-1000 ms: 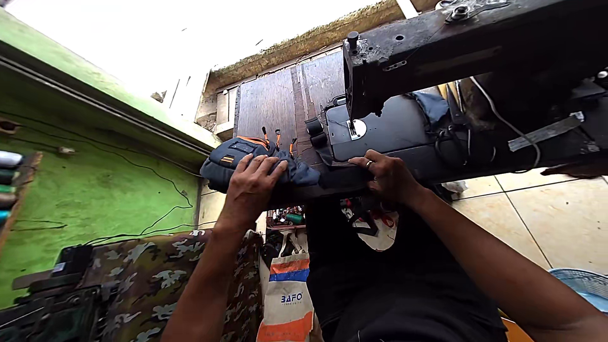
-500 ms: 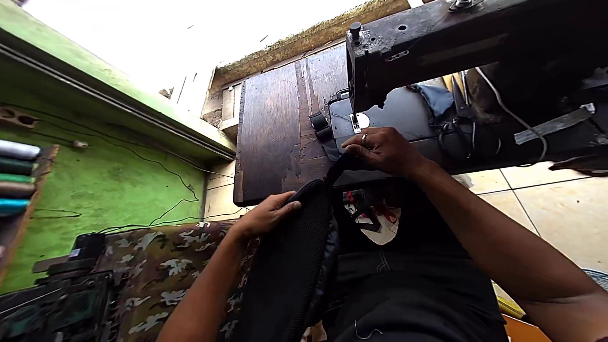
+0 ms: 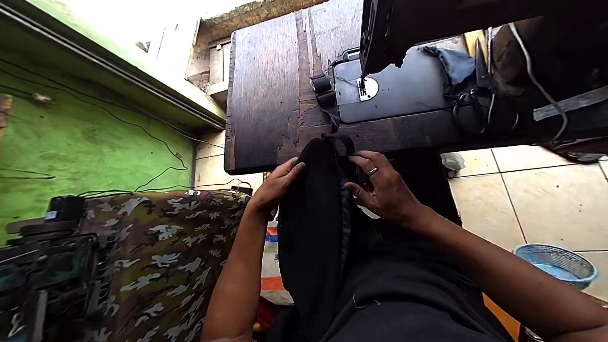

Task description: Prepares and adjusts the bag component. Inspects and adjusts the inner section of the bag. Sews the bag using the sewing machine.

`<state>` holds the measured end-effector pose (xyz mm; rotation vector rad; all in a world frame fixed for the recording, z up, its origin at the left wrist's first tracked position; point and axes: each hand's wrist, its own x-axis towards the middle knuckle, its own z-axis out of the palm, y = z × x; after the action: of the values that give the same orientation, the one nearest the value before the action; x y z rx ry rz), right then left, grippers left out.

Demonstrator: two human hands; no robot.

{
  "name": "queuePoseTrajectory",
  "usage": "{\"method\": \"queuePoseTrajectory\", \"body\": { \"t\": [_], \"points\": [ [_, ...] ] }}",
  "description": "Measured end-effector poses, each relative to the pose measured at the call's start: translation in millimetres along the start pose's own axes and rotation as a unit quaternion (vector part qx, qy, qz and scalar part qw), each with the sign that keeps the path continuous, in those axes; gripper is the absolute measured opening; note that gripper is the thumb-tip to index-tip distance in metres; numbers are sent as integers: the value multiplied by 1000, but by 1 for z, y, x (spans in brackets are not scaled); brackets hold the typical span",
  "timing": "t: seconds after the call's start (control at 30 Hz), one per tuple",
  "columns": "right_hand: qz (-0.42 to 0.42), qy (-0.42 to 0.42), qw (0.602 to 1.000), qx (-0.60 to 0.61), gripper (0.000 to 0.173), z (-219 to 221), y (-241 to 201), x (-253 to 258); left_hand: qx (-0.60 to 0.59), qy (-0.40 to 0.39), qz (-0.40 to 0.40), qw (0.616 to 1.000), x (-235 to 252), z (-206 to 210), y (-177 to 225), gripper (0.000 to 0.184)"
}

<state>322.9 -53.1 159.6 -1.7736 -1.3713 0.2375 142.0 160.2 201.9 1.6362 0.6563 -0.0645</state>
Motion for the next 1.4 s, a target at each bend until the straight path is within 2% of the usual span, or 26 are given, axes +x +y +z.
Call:
{"method": "queuePoseTrajectory", "body": {
  "t": [0.13, 0.2, 0.27, 0.33, 0.43, 0.53, 0.63, 0.73, 0.8, 0.9, 1.0, 1.07, 1.13, 1.2, 1.23, 1.3, 1.4],
  "points": [
    [2, 33, 999, 27, 60, 2, 5, 29, 93, -3, 64, 994, 26, -22, 51, 33],
    [40, 52, 996, 67, 60, -1, 8, 52, 129, -7, 76, 989, 40, -33, 75, 32],
    [78, 70, 989, 105, 68, 0, 16, 77, 157, -24, 72, 985, 55, -45, 93, 31],
    [130, 53, 978, 152, 69, -3, 21, 97, 190, -53, 60, 979, 68, -54, 105, 31],
    [173, 18, 964, 200, 42, -12, 24, 114, 214, -109, 48, 970, 83, -70, 108, 24],
    [151, 18, 980, 130, 29, -24, 33, 123, 301, -166, 40, 938, 96, -86, 114, 15],
    [97, -75, 989, 82, 23, -40, 46, 130, 427, -192, 28, 883, 112, -93, 125, 19],
    [55, -176, 982, 37, 27, -54, 57, 133, 491, -187, 16, 851, 122, -85, 137, 25],
    [56, -209, 976, 30, 31, -63, 63, 132, 518, -188, 32, 834, 128, -81, 137, 28],
    [58, -213, 975, 21, 31, -75, 73, 129, 546, -170, 73, 817, 132, -79, 128, 37],
    [62, -165, 983, -55, 32, -77, 76, 127, 566, -107, 111, 810, 131, -74, 115, 47],
    [69, -121, 984, -112, 49, -68, 73, 123, 554, -78, 124, 820, 126, -68, 109, 55],
    [37, -74, 982, -172, 68, -54, 63, 119, 547, -60, 130, 825, 118, -60, 108, 58],
    [-6, -39, 981, -191, 73, -40, 53, 117, 532, -42, 137, 834, 111, -51, 108, 60],
    [-24, -28, 984, -176, 70, -33, 50, 118, 521, -29, 142, 841, 108, -45, 107, 60],
    [-54, -14, 993, -105, 52, -20, 50, 120, 508, 7, 164, 846, 107, -35, 102, 58],
    [-73, -3, 997, 19, 24, -16, 51, 122, 487, 37, 214, 846, 107, -29, 91, 40]
  ]
}}
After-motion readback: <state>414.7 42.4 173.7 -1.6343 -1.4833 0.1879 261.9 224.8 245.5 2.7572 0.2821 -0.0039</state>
